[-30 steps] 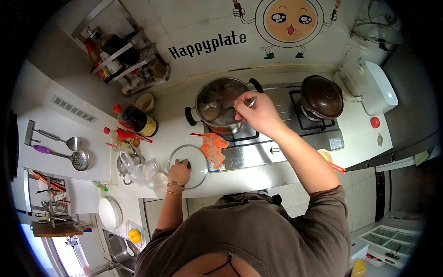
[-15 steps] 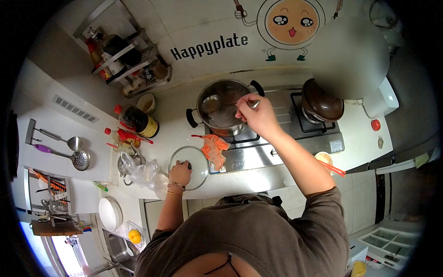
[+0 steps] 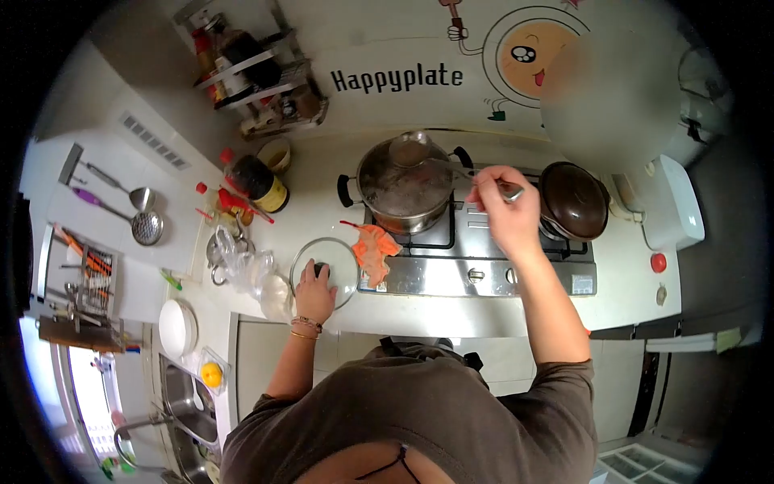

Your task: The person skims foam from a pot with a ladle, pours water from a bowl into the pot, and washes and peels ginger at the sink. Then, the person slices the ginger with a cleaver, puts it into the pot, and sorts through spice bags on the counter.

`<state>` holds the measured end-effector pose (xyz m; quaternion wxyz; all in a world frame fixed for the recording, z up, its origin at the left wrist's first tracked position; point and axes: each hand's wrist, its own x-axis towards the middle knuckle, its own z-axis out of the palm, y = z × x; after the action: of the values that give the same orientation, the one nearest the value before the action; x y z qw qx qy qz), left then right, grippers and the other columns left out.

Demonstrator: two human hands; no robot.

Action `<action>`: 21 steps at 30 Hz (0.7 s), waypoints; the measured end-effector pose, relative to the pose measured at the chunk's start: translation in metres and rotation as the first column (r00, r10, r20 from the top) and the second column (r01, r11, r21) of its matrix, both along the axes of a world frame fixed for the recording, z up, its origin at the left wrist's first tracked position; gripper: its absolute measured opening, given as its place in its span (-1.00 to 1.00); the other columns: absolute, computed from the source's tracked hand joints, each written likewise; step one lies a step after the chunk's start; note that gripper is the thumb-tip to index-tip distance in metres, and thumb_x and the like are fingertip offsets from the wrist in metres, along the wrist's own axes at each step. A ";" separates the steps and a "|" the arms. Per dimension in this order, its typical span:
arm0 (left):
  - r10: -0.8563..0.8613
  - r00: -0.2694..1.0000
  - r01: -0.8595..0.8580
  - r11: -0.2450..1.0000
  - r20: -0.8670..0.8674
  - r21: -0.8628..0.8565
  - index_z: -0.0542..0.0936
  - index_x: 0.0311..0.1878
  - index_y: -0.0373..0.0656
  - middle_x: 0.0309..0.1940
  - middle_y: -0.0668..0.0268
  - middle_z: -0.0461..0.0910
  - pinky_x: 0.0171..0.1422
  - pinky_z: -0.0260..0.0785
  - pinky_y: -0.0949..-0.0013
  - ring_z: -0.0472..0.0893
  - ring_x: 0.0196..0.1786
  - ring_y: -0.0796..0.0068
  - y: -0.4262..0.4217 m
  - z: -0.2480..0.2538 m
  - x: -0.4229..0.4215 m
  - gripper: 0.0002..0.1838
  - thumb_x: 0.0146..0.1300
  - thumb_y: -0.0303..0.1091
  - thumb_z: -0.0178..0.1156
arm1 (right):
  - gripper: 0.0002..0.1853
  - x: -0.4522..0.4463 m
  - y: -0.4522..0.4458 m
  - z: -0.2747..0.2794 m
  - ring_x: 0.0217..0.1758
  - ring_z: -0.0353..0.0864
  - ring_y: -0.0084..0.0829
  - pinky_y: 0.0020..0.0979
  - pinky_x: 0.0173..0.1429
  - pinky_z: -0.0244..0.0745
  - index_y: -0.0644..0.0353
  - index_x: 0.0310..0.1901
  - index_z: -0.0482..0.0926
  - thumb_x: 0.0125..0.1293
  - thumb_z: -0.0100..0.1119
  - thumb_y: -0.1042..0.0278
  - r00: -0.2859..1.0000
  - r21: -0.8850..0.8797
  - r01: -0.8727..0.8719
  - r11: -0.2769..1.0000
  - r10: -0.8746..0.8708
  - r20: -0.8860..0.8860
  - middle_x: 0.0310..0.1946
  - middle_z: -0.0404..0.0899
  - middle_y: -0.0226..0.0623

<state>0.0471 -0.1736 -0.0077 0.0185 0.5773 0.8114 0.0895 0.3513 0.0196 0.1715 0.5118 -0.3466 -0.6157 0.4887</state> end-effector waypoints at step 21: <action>0.620 0.705 -0.552 0.784 0.343 -0.284 0.52 0.03 -0.09 -0.11 0.13 0.58 0.03 0.44 0.12 0.56 -0.04 0.07 -0.320 -0.043 0.066 -0.64 0.20 -0.17 0.14 | -0.83 -0.194 -0.191 0.043 -0.50 0.50 -0.54 -0.60 -0.46 0.37 0.30 -0.27 0.48 0.34 0.11 0.35 0.604 -0.039 -0.793 0.608 0.777 -0.175 -0.48 0.52 -0.30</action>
<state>0.1132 -0.4933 -0.0504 0.2086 0.2519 0.9335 0.1470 0.1575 -0.1719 0.2148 0.2663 -0.0338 -0.6392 0.7207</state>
